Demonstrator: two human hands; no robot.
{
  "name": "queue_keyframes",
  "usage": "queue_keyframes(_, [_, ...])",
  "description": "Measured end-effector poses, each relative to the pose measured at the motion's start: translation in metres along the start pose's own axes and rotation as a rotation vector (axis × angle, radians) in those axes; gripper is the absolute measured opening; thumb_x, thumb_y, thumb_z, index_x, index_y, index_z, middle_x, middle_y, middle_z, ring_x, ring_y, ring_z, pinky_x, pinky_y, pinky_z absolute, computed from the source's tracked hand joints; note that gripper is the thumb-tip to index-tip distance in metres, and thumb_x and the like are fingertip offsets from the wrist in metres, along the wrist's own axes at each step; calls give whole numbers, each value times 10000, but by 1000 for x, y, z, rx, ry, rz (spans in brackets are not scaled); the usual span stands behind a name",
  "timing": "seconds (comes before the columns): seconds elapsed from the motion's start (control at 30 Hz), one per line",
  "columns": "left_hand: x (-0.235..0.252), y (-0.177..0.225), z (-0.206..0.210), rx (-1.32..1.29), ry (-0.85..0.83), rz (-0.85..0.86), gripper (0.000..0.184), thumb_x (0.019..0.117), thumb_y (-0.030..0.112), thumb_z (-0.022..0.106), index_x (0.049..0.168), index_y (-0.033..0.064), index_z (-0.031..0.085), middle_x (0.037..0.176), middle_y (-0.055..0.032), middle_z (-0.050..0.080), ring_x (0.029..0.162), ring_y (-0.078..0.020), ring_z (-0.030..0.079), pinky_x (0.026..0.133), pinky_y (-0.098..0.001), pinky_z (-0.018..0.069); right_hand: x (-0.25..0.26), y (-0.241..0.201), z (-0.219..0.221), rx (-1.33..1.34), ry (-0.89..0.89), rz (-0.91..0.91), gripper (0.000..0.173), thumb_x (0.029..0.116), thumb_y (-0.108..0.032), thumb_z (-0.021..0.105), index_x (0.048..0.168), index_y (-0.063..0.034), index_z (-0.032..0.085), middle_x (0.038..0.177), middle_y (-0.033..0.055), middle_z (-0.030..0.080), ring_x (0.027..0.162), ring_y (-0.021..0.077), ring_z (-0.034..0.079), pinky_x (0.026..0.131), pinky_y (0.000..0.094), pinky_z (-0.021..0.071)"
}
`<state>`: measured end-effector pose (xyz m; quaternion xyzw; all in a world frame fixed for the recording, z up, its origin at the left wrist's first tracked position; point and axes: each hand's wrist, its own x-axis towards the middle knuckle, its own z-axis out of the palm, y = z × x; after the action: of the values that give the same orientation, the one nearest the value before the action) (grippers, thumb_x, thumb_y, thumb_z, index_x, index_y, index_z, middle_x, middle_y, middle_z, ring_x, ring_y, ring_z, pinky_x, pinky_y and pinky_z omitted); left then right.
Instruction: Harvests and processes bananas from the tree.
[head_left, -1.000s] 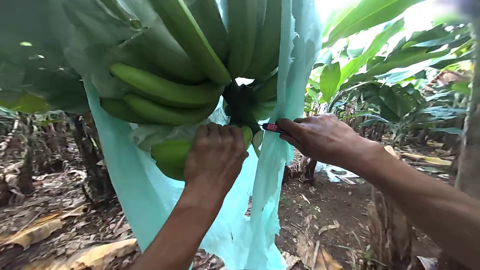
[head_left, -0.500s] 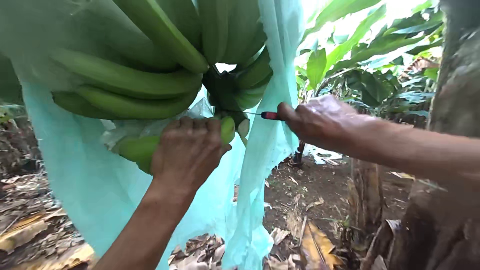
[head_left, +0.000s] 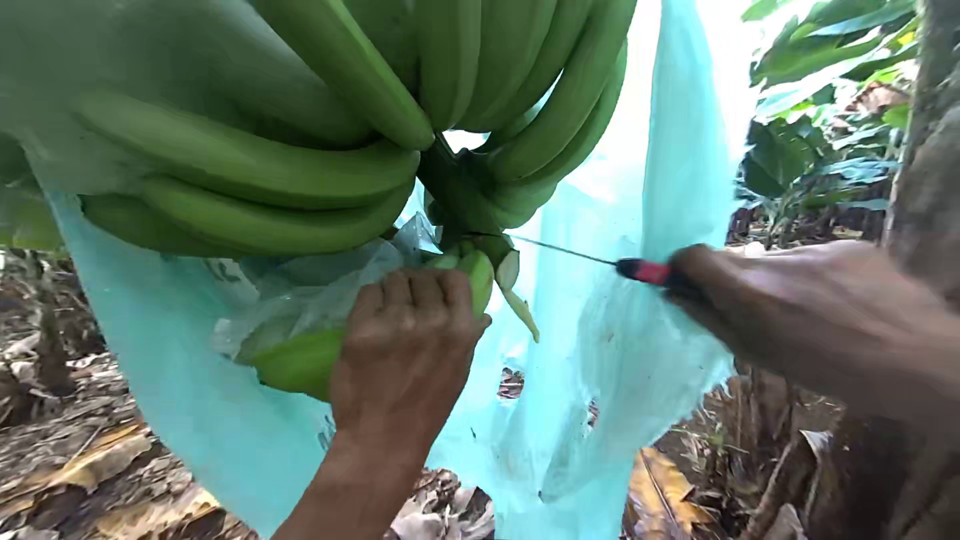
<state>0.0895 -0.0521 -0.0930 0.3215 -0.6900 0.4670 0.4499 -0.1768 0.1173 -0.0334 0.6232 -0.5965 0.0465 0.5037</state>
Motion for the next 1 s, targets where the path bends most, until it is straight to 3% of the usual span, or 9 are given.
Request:
queue_keyframes(0.13, [-7, 4, 15, -19, -41, -22, 503, 917, 489, 714, 950, -10, 663, 845, -204, 668, 802, -392, 684, 663, -495, 530, 44, -23, 26, 15, -101, -55, 191, 1013, -336, 579, 1024, -147, 606, 660, 26, 589, 535, 245, 621, 456, 420, 479])
queue_keyframes(0.33, [-13, 7, 33, -25, -48, -44, 515, 915, 520, 702, 938, 6, 667, 830, -185, 664, 782, -372, 683, 656, -476, 524, 82, -45, 43, 10, -259, 4, 155, 1018, -295, 573, 1082, -155, 593, 677, 43, 596, 590, 279, 638, 512, 453, 491])
queue_keyframes(0.53, [2, 23, 35, -38, -97, -34, 495, 928, 500, 696, 935, 5, 664, 778, -184, 658, 744, -385, 684, 631, -491, 522, 101, -38, 33, 24, -459, 96, 161, 1028, -100, 506, 1176, -88, 569, 787, 154, 645, 766, 398, 686, 637, 544, 528])
queue_keyframes(0.67, [26, 29, 18, -56, -138, -10, 545, 904, 544, 708, 952, 2, 673, 765, -188, 662, 719, -404, 679, 618, -529, 529, 51, 19, 34, 2, -317, 62, 168, 975, -39, 590, 1135, -87, 593, 743, 152, 626, 673, 396, 663, 572, 542, 513])
queue_keyframes(0.77, [29, 38, -2, -42, -284, -71, 599, 917, 624, 656, 960, 26, 679, 793, -176, 675, 721, -395, 684, 617, -548, 536, 7, 76, 43, -23, -280, 118, 154, 973, -37, 591, 1114, -87, 628, 775, 182, 639, 668, 430, 655, 537, 568, 500])
queue_keyframes(0.87, [9, 52, -9, -57, -595, -295, 676, 859, 744, 636, 939, 76, 701, 773, -179, 688, 727, -428, 691, 604, -627, 528, -70, 133, 61, 130, -116, 141, 214, 1029, -238, 570, 1206, -123, 607, 793, 152, 650, 628, 416, 654, 487, 589, 491])
queue_keyframes(0.93, [-21, 71, -6, -118, -825, -429, 690, 801, 784, 670, 899, 102, 711, 772, -169, 687, 769, -419, 688, 656, -646, 530, -135, 128, 73, 377, -44, 169, 431, 1038, -399, 438, 1335, -104, 540, 737, 139, 635, 568, 386, 633, 458, 594, 477])
queue_keyframes(1.0, [-59, 99, -4, -172, -993, -461, 680, 768, 793, 694, 871, 121, 718, 778, -147, 691, 793, -395, 688, 687, -637, 534, -198, 103, 93, 728, -61, 167, 541, 1013, -458, 428, 1374, -63, 510, 766, 95, 646, 566, 272, 622, 461, 507, 493])
